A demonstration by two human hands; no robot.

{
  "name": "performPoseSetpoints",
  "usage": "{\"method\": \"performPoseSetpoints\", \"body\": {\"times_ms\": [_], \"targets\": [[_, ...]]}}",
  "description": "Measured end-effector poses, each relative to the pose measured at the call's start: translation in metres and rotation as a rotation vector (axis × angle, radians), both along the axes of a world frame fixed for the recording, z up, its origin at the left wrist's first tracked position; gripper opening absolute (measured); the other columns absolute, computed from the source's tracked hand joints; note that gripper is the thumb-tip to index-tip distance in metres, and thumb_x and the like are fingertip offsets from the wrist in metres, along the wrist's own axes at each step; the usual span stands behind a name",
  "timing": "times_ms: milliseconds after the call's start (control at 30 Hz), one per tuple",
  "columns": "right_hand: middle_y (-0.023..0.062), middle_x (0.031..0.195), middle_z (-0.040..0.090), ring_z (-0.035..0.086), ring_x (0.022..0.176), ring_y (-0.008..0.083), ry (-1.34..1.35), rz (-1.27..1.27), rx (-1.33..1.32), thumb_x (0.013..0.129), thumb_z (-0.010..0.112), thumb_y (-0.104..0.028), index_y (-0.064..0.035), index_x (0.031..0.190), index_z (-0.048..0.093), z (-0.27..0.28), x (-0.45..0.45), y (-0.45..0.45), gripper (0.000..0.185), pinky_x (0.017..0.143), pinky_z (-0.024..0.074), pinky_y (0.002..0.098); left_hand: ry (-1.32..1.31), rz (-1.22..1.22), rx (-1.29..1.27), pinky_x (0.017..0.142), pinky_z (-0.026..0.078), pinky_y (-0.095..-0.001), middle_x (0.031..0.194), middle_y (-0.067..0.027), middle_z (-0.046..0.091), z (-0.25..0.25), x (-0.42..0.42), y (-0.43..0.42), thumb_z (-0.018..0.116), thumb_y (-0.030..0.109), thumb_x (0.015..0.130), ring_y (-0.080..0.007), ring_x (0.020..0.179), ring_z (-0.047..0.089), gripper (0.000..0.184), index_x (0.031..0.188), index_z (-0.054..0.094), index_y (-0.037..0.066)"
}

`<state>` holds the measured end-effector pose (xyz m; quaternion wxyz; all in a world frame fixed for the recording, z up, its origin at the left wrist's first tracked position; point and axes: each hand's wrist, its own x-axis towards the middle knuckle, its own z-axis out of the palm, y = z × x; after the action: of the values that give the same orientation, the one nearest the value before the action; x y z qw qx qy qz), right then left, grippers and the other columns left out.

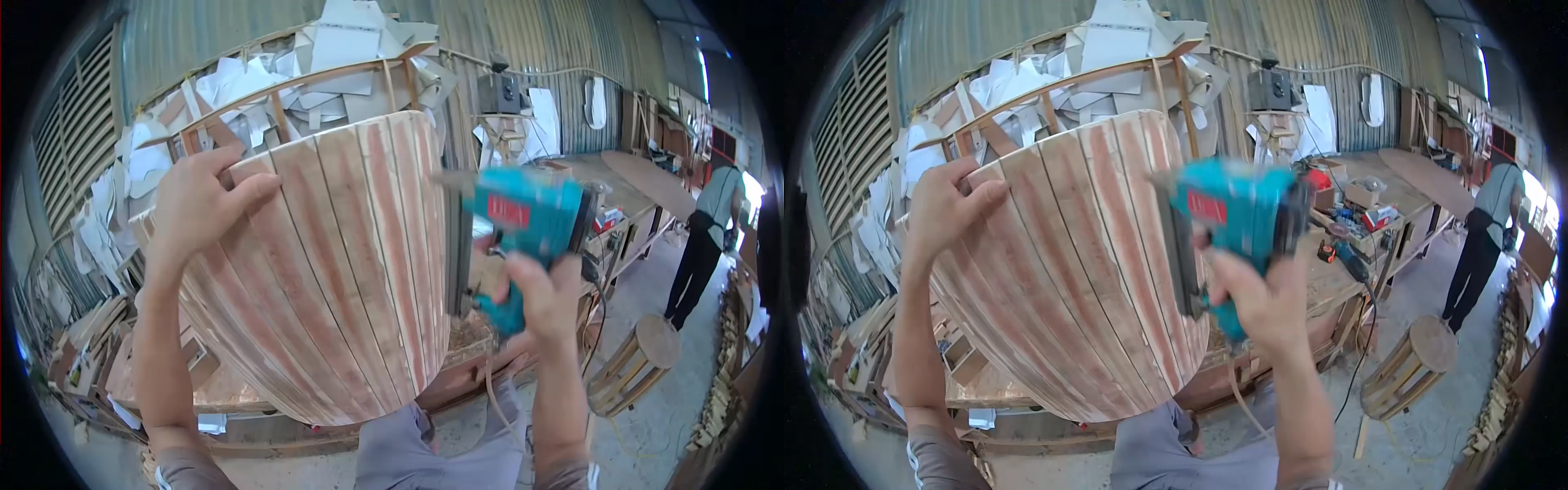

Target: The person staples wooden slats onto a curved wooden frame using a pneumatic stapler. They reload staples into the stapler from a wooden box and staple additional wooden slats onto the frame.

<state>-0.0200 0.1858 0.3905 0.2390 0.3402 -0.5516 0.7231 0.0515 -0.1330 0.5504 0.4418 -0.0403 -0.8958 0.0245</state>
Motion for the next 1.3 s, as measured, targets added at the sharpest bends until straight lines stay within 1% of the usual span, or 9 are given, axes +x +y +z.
{"method": "performPoseSetpoints", "body": {"times_ms": [67, 133, 167, 233, 300, 400, 933, 1167, 1300], "targets": [[0.0101, 0.091, 0.07, 0.059, 0.056, 0.0092, 0.114, 0.033, 0.016, 0.087, 0.058, -0.009, 0.005, 0.11, 0.062, 0.032, -0.01, 0.003, 0.027, 0.051, 0.0488, 0.0253, -0.182, 0.044, 0.084, 0.062, 0.046, -0.034, 0.067, -0.0077, 0.062, 0.014, -0.012, 0.011, 0.077, 0.037, 0.08, -0.0172, 0.064, 0.056, 0.041, 0.085, 0.066, -0.003], [0.0105, 0.09, 0.07, 0.058, 0.053, 0.0091, 0.106, 0.071, -0.028, 0.086, 0.058, -0.009, 0.0051, 0.111, 0.06, 0.051, -0.025, -0.006, 0.028, 0.05, 0.0486, 0.0254, -0.385, -0.231, -0.009, 0.073, 0.048, -0.0327, 0.086, -0.0109, 0.069, 0.029, -0.03, 0.034, 0.075, 0.031, 0.082, -0.0154, 0.081, 0.06, 0.037, 0.096, 0.068, -0.003], [0.0105, 0.09, 0.07, 0.058, 0.053, 0.0091, 0.105, 0.077, -0.026, 0.086, 0.058, -0.009, 0.0051, 0.111, 0.06, 0.056, -0.032, -0.011, 0.028, 0.05, 0.0486, 0.0254, -0.385, -0.225, -0.005, 0.073, 0.048, -0.0327, 0.086, -0.0109, 0.069, 0.036, -0.04, 0.042, 0.075, 0.031, 0.082, -0.0154, 0.081, 0.06, 0.037, 0.096, 0.068, -0.003], [0.014, 0.092, 0.072, 0.058, 0.052, 0.0104, 0.105, 0.009, 0.041, 0.088, 0.055, -0.015, 0.0091, 0.108, 0.065, 0.06, -0.042, -0.02, 0.033, 0.051, 0.049, 0.0261, -0.578, -0.254, -0.076, 0.082, 0.048, -0.0315, 0.102, -0.0106, 0.069, 0.047, -0.062, 0.056, 0.073, 0.024, 0.085, -0.0138, 0.094, 0.059, 0.034, 0.106, 0.068, -0.002], [0.0138, 0.092, 0.072, 0.058, 0.052, 0.0109, 0.098, 0.028, 0.036, 0.087, 0.055, -0.016, 0.0087, 0.107, 0.066, 0.063, -0.047, -0.025, 0.033, 0.049, 0.0498, 0.0268, -0.63, -0.209, -0.071, 0.082, 0.048, -0.0307, 0.1, -0.0087, 0.07, 0.052, -0.077, 0.068, 0.073, 0.022, 0.085, -0.0139, 0.092, 0.06, 0.032, 0.107, 0.068, -0.001], [0.0032, 0.058, 0.058, 0.057, 0.048, 0.0106, 0.053, 0.101, 0.025, 0.085, 0.061, -0.013, 0.0032, 0.09, 0.065, 0.063, -0.051, -0.03, 0.017, 0.046, 0.0467, 0.027, -0.713, -0.118, -0.074, 0.082, 0.048, -0.0292, 0.097, -0.006, 0.071, 0.055, -0.081, 0.078, 0.073, 0.02, 0.086, -0.0135, 0.089, 0.061, 0.03, 0.109, 0.069, 0.001], [0.0032, 0.062, 0.059, 0.055, 0.049, 0.0091, 0.092, 0.122, 0.016, 0.087, 0.061, -0.012, 0.0041, 0.094, 0.063, 0.061, -0.053, -0.034, 0.018, 0.047, 0.047, 0.0252, -0.698, -0.084, -0.06, 0.079, 0.049, -0.028, 0.089, -0.0035, 0.071, 0.053, -0.08, 0.078, 0.077, 0.026, 0.083, -0.0126, 0.083, 0.062, 0.035, 0.108, 0.071, 0.002], [0.0055, 0.075, 0.063, 0.056, 0.052, 0.008, 0.054, 0.085, -0.03, 0.088, 0.06, -0.011, 0.0036, 0.102, 0.06, 0.057, -0.045, -0.03, 0.02, 0.047, 0.0488, 0.0252, -0.718, -0.121, -0.039, 0.079, 0.05, -0.0291, 0.089, -0.0056, 0.072, 0.054, -0.072, 0.066, 0.081, 0.035, 0.079, -0.0144, 0.083, 0.064, 0.044, 0.106, 0.072, 0.002], [0.007, 0.084, 0.067, 0.057, 0.054, 0.0085, 0.101, 0.13, 0.02, 0.088, 0.061, -0.011, 0.0028, 0.103, 0.061, 0.052, -0.037, -0.044, 0.021, 0.048, 0.0498, 0.0254, -0.714, 0.028, -0.063, 0.076, 0.05, -0.0295, 0.086, -0.006, 0.072, 0.053, -0.06, 0.066, 0.084, 0.038, 0.076, -0.015, 0.08, 0.065, 0.048, 0.106, 0.072, 0.003]]}}
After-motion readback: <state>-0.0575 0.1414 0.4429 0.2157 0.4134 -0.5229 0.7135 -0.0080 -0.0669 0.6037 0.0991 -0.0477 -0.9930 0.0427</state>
